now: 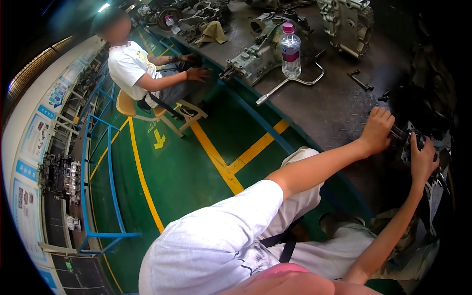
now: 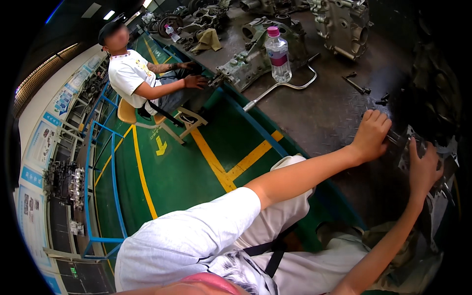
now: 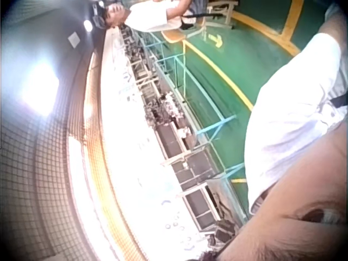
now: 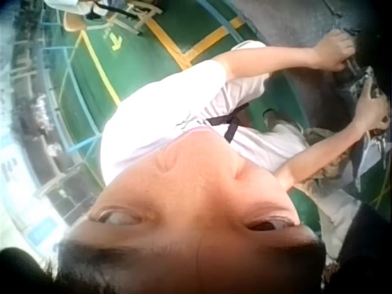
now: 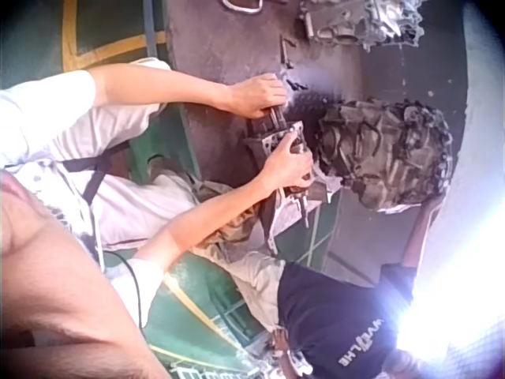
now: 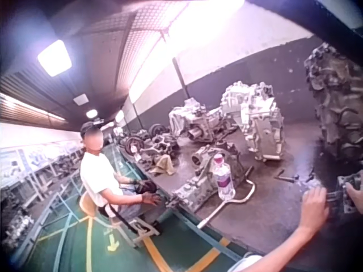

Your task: The person assembles a gear assembly by sliding stacked gears onto a shaft by hand and then placing the complete shaft into a gearbox housing.

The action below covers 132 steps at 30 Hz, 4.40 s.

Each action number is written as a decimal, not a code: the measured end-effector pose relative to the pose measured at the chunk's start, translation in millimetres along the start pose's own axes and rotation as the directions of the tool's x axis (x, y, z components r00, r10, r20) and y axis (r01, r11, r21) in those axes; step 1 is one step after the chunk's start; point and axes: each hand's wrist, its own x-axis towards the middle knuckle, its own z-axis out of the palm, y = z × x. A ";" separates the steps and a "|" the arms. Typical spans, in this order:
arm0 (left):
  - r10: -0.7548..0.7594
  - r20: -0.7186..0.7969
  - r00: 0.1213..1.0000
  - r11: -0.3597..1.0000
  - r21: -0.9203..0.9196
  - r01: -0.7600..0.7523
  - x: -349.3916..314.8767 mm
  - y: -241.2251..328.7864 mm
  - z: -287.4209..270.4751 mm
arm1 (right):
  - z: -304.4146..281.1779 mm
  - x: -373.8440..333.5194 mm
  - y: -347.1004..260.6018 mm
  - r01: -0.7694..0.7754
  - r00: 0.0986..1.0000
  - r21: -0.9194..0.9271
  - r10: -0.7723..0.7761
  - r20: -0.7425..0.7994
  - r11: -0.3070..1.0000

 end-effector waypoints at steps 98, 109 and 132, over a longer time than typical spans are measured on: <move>-0.336 0.669 0.664 0.308 -0.588 0.748 2.4 -68.4 -49.1 | -19.4 0.0 17.9 0.070 0.996 0.363 -0.046 -0.074 0.929; -0.319 0.660 0.680 0.304 -0.608 0.733 0.1 -72.6 -43.1 | -11.5 1.5 23.2 0.110 0.994 0.390 -0.093 -0.063 0.914; 0.059 0.040 0.997 0.982 -0.184 -0.050 1.1 -47.1 -33.1 | -2.0 2.8 25.6 0.165 0.986 0.299 -0.151 -0.069 0.940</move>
